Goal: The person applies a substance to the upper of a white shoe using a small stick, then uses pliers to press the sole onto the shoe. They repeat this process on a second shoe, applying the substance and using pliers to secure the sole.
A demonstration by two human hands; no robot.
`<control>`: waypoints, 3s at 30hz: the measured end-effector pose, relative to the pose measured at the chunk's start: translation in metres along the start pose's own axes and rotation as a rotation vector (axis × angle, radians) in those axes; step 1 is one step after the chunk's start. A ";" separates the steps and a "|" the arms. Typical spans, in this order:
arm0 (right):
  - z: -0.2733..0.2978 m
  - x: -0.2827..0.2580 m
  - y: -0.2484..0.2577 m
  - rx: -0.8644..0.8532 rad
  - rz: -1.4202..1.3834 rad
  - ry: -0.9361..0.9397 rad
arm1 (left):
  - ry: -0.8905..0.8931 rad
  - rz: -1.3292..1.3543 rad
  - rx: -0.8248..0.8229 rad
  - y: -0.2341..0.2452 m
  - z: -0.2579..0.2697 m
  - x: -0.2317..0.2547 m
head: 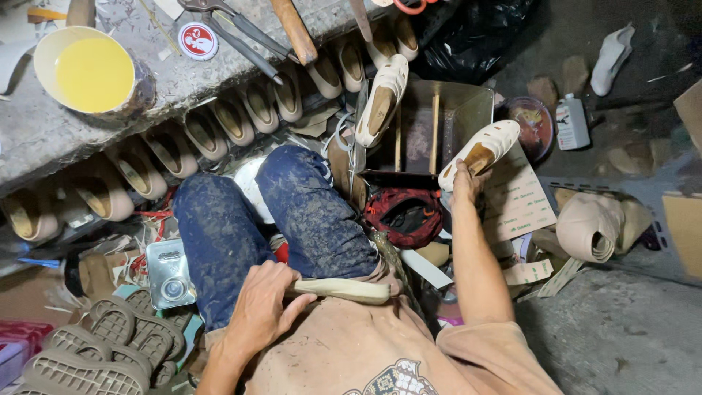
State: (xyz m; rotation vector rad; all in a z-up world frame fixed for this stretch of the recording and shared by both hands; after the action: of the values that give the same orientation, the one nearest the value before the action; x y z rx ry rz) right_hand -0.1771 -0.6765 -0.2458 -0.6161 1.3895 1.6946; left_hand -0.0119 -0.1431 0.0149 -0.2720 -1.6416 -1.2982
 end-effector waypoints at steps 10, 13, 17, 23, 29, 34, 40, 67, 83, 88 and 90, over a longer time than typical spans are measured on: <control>0.053 -0.040 0.041 -0.052 0.243 -0.103 | -0.318 -0.004 0.254 0.058 0.001 0.055; 0.048 -0.051 0.045 -0.001 -0.169 0.018 | -0.375 -0.061 0.299 0.068 0.001 0.060; 0.189 -0.161 0.026 -0.637 -0.298 0.511 | -0.516 -0.215 0.464 0.059 0.011 0.060; 0.418 -0.149 0.038 -1.744 0.112 0.402 | -0.584 -0.337 0.728 0.061 0.025 0.062; 0.410 -0.140 0.026 -1.444 0.260 0.441 | 0.043 0.545 0.904 0.058 0.038 -0.010; 0.456 -0.150 0.007 -1.432 0.464 0.645 | 0.203 1.258 0.679 -0.003 0.039 -0.045; 0.494 -0.169 -0.007 -1.611 0.358 0.963 | 0.399 1.118 0.911 0.046 0.078 -0.090; 0.200 -0.135 -0.139 -0.708 0.134 0.485 | 0.464 0.776 1.134 0.335 0.088 -0.439; 0.200 -0.138 -0.120 -0.494 0.237 0.224 | 0.243 0.403 1.247 0.183 0.075 -0.106; 0.342 -0.216 -0.022 -1.019 0.337 0.139 | 0.212 0.304 1.074 0.148 0.053 -0.063; 0.381 -0.222 -0.016 -1.282 0.713 0.568 | 0.046 0.001 0.930 0.137 0.033 -0.028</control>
State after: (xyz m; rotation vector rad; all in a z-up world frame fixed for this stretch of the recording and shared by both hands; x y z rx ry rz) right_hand 0.0042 -0.3778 0.0229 -1.4897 0.6812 3.1523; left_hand 0.0765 -0.0503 0.0788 0.3190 -2.0110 -0.4268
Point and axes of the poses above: each hand's wrist, its own z-axis away from the middle knuckle, its own y-axis out of the back of the hand, x = y × z, the point moved 8 cm from there along -z, towards the middle knuckle, and after that the axes turned 5 degrees about z, right-handed, at the moved point
